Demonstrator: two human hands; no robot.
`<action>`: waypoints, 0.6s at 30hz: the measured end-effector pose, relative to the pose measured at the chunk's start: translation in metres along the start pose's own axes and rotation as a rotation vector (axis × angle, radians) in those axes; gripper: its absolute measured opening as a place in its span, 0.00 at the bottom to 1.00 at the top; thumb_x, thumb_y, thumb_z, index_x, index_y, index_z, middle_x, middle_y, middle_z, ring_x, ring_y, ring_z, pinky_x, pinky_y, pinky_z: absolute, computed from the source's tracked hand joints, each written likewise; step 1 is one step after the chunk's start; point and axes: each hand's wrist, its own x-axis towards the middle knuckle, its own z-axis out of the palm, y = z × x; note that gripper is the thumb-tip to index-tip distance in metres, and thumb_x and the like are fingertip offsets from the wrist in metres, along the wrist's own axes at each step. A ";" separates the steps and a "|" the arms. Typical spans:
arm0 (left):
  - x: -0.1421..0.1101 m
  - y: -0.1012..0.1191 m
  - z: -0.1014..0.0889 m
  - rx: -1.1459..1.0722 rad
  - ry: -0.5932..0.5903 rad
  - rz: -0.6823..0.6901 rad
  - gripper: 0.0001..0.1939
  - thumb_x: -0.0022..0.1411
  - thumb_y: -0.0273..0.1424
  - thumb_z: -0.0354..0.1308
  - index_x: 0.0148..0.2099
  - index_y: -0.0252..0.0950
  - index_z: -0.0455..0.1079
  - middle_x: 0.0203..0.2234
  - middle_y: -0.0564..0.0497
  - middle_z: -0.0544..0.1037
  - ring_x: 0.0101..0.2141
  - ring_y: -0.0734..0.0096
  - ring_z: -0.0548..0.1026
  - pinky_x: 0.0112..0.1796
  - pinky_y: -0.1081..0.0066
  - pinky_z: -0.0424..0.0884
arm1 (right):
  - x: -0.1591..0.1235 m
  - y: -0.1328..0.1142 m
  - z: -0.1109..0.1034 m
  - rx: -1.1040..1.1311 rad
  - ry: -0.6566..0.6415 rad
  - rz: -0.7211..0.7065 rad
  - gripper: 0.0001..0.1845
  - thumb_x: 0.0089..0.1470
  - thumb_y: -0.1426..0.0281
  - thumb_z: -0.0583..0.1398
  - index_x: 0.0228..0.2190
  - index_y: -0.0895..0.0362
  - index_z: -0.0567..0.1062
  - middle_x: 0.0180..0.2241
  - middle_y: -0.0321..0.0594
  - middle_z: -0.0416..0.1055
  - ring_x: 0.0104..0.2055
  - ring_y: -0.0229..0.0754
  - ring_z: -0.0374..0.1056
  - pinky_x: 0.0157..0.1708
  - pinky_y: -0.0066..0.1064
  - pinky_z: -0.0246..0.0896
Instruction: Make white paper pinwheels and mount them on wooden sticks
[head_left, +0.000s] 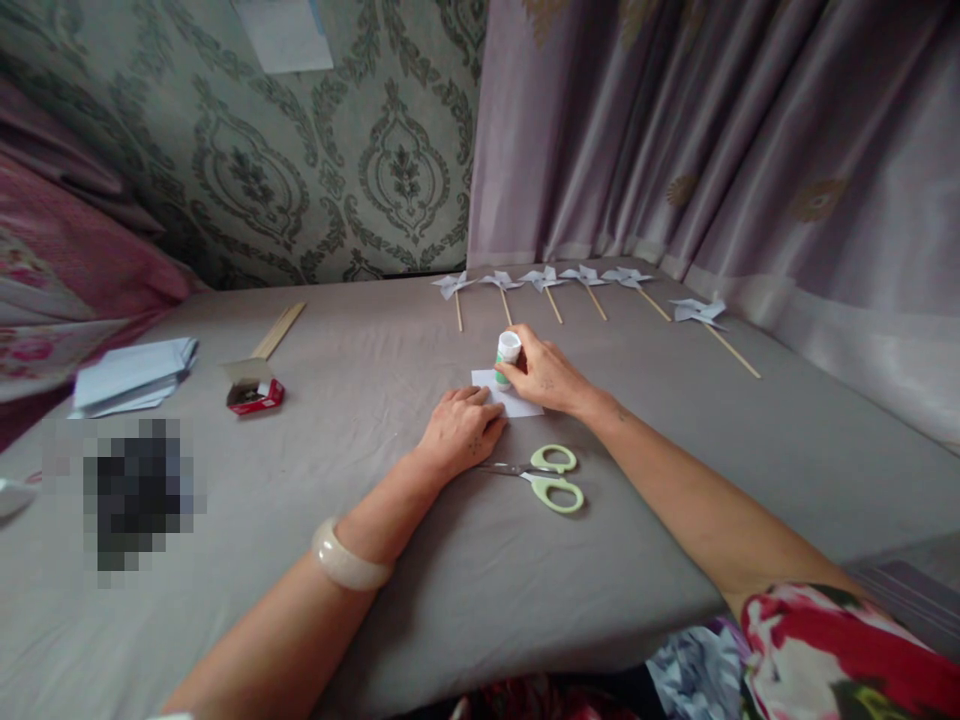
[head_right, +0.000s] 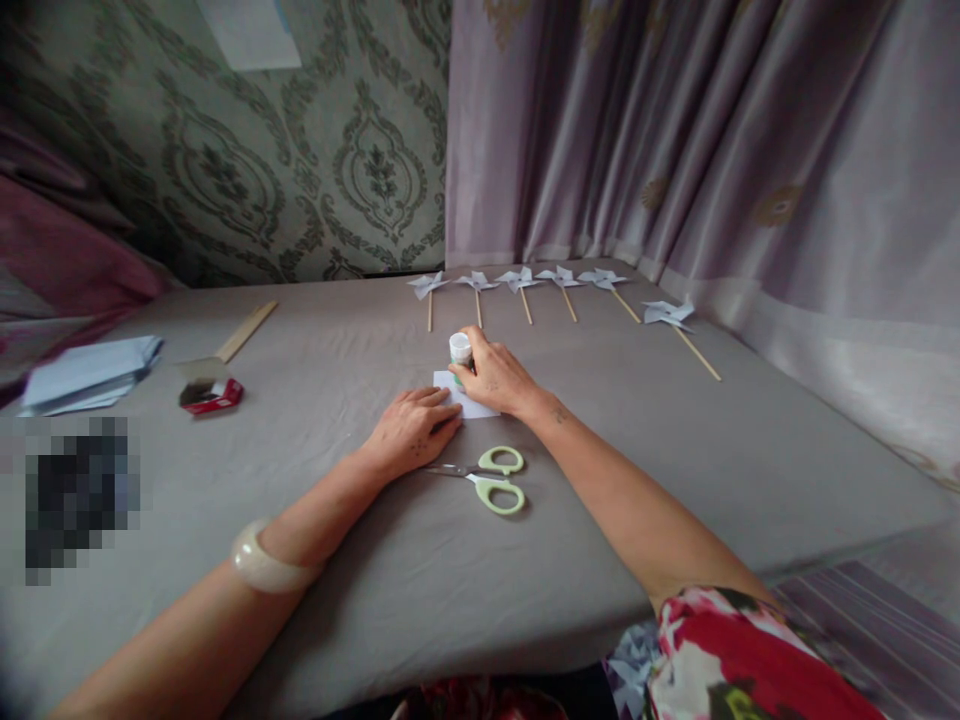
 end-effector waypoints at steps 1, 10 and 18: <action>0.000 0.000 0.000 -0.004 0.003 0.000 0.14 0.66 0.34 0.47 0.42 0.38 0.74 0.36 0.45 0.75 0.46 0.61 0.71 0.47 0.62 0.66 | -0.001 0.001 -0.001 -0.001 0.000 0.002 0.20 0.51 0.68 0.59 0.47 0.58 0.64 0.30 0.42 0.74 0.29 0.44 0.69 0.29 0.29 0.57; 0.001 0.001 -0.001 -0.002 -0.001 -0.008 0.13 0.65 0.33 0.48 0.40 0.38 0.74 0.36 0.45 0.76 0.45 0.62 0.72 0.47 0.62 0.66 | -0.004 -0.006 0.000 0.013 -0.025 -0.030 0.20 0.51 0.69 0.58 0.47 0.58 0.64 0.31 0.42 0.74 0.30 0.44 0.69 0.30 0.29 0.57; 0.001 0.001 -0.002 -0.004 -0.008 -0.007 0.13 0.65 0.33 0.48 0.41 0.38 0.74 0.37 0.45 0.76 0.45 0.61 0.72 0.46 0.61 0.67 | -0.008 0.001 -0.003 0.011 0.005 -0.005 0.20 0.51 0.68 0.58 0.46 0.57 0.64 0.29 0.40 0.74 0.30 0.43 0.69 0.30 0.28 0.57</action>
